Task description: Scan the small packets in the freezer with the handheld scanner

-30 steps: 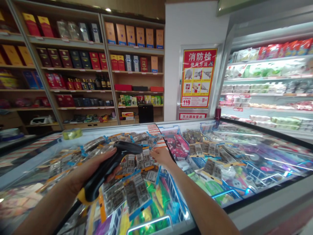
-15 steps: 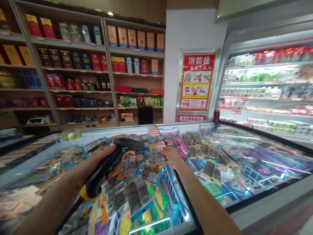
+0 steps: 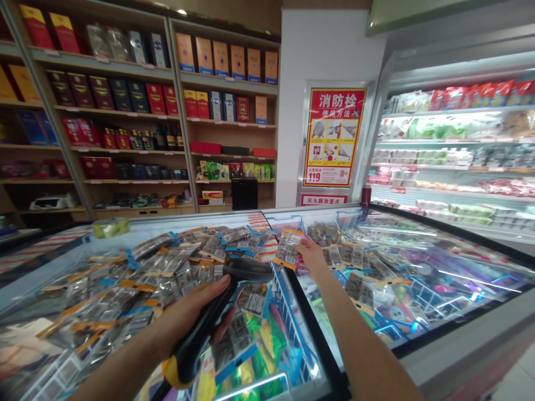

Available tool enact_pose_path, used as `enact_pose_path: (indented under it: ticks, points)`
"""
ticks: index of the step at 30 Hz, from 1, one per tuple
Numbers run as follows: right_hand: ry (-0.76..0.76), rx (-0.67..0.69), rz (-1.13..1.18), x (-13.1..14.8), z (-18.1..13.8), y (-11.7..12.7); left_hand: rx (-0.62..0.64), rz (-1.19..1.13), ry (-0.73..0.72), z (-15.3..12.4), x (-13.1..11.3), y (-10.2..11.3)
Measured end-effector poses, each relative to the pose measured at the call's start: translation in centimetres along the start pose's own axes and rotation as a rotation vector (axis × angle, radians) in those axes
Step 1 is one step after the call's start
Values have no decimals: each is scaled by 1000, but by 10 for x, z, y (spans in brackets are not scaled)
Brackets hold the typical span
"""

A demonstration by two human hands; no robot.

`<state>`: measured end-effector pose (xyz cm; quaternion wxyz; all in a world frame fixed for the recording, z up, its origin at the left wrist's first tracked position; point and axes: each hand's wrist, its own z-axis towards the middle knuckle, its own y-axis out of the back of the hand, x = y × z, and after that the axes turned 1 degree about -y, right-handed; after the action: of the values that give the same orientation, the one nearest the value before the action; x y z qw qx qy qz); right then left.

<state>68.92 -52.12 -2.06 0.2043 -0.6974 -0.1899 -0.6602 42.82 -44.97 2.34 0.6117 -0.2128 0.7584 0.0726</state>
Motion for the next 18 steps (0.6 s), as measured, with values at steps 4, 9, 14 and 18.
enact_pose_path:
  ticks: [4, 9, 14, 18]
  points:
    - [-11, -3, 17, -1, 1, -1, 18, -33, -15, -3, -1, 1]
    - [-10, 15, 7, 2, -2, -1, 9, -48, -11, -7, -4, -1]
    - [-3, 6, -2, 0, 1, 0, 15, -45, 18, -6, -3, -2]
    - [-10, -7, 3, -2, 3, 1, 33, -41, 27, -4, -1, -2]
